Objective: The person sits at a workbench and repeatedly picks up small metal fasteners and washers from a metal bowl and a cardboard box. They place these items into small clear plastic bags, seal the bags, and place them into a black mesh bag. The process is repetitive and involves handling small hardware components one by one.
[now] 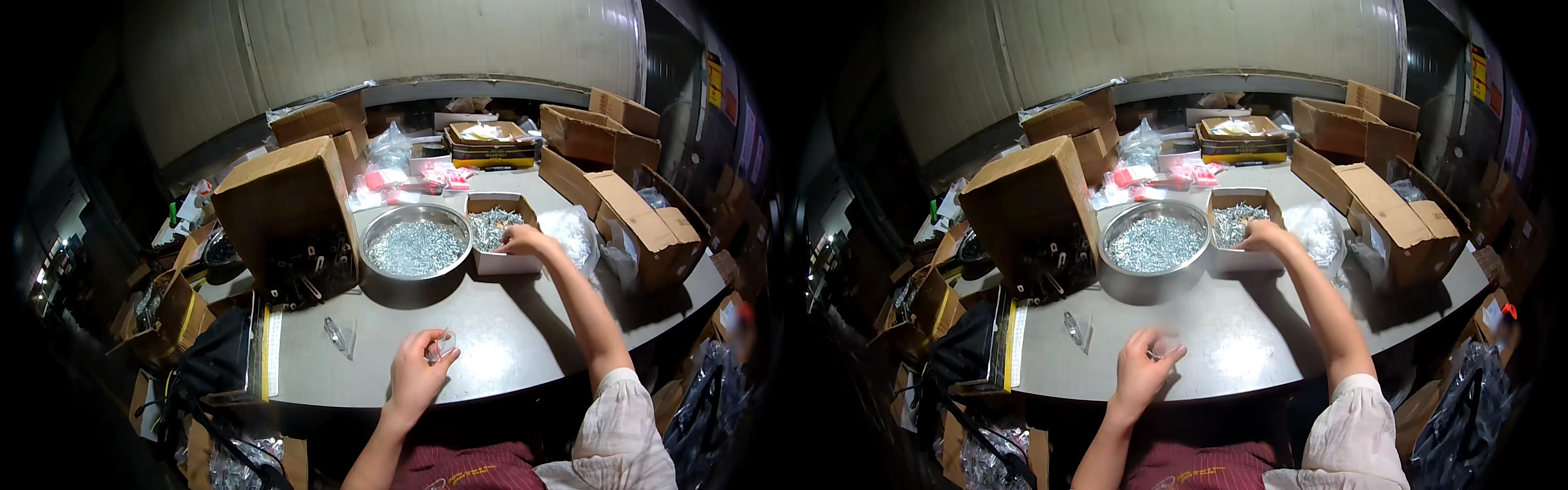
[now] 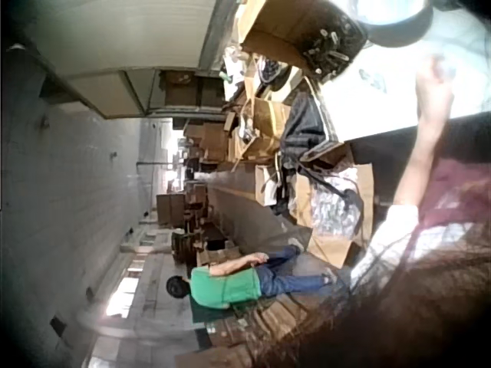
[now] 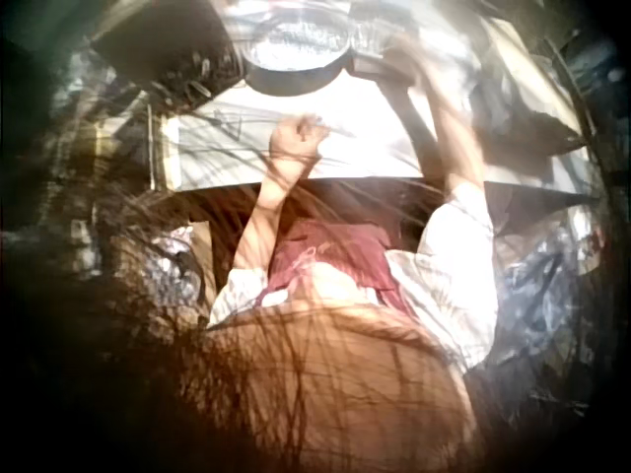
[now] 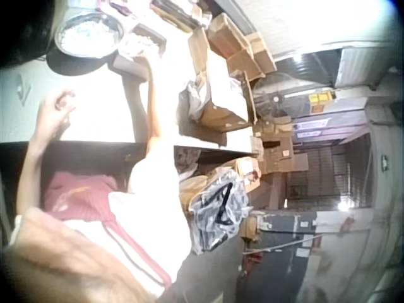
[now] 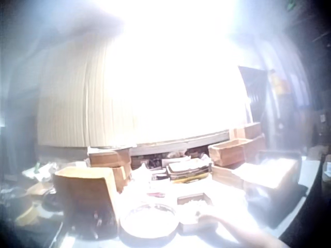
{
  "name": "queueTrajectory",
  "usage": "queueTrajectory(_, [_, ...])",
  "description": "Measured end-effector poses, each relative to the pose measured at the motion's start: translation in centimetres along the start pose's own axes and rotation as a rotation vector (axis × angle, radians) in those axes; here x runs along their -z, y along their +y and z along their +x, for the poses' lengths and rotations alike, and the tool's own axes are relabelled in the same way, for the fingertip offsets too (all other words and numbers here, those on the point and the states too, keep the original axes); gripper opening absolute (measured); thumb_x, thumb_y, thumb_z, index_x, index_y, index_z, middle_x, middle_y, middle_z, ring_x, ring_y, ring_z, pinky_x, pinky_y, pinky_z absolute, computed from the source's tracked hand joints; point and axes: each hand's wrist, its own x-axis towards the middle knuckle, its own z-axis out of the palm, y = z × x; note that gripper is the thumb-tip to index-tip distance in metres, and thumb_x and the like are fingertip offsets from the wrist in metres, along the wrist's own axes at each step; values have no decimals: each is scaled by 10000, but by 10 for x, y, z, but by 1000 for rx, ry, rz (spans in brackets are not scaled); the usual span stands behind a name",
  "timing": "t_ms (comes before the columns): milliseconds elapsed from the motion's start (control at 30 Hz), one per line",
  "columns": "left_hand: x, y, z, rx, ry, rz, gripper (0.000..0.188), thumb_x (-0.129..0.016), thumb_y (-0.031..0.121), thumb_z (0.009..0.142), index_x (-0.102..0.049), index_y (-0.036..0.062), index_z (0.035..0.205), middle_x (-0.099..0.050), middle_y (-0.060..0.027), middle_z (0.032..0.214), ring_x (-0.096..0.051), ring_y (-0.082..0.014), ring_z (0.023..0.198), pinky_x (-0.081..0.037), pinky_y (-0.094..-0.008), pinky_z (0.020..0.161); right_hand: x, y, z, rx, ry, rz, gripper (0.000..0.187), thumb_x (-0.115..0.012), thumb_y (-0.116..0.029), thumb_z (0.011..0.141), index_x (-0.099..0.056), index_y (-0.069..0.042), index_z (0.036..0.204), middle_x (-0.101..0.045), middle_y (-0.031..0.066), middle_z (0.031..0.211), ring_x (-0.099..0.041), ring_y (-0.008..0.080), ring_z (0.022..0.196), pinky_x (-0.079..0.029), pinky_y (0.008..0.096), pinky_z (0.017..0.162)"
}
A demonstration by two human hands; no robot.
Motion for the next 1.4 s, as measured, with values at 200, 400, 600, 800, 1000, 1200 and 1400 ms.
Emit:
queueTrajectory(200, [1,-1,0,23,-6,-19,271,-841,156,832,-750,57,1067,-628,-84,876,-607,-223,754,-513,-355,703,-32,-3,28,152,362,116,342,-831,-269,748,-806,-65,1021,-781,176,975,-749,338,926,-583,422,827])
queueTrajectory(400, [10,-1,-3,64,10,-40,256,-835,135,838,-751,54,1066,-641,-83,887,-621,-199,752,-527,-335,699,-33,-2,12,279,536,481,158,-745,-65,776,-765,21,908,-748,118,768,-730,198,722,-573,347,676])
queueTrajectory(600, [1,0,1,26,12,-48,278,-830,122,839,-744,48,1093,-644,-89,894,-627,-199,769,-532,-335,717,-15,-19,-36,404,571,1135,114,-697,-47,930,-739,0,1025,-708,13,797,-632,72,635,-507,235,568])
queueTrajectory(800, [-5,8,4,67,-25,-85,292,-826,106,836,-730,43,1105,-650,-90,916,-622,-213,784,-530,-343,741,-15,-98,-165,730,283,998,102,-691,17,956,-700,2,1056,-693,25,840,-640,59,608,-454,192,489])
queueTrajectory(1000, [-17,14,7,43,-40,-129,301,-831,100,837,-708,34,1104,-643,-101,922,-615,-231,780,-526,-353,729,-44,-114,-190,1147,487,638,188,-750,31,906,-715,12,1089,-699,81,942,-650,121,686,-496,254,543])
queueTrajectory(1200, [-15,8,2,106,-50,-138,300,-841,121,834,-720,35,1095,-687,-110,989,-648,-227,827,-536,-343,773,-23,-86,-202,905,246,670,239,-770,-36,904,-766,-23,1143,-739,78,1036,-665,104,730,-519,251,602])
queueTrajectory(1400, [-22,6,5,89,-69,-181,274,-834,116,836,-737,44,1082,-699,-90,1002,-646,-200,814,-536,-328,762,-17,78,-118,56,589,234,214,-721,-165,864,-776,-11,1002,-766,156,867,-757,234,712,-589,368,636])
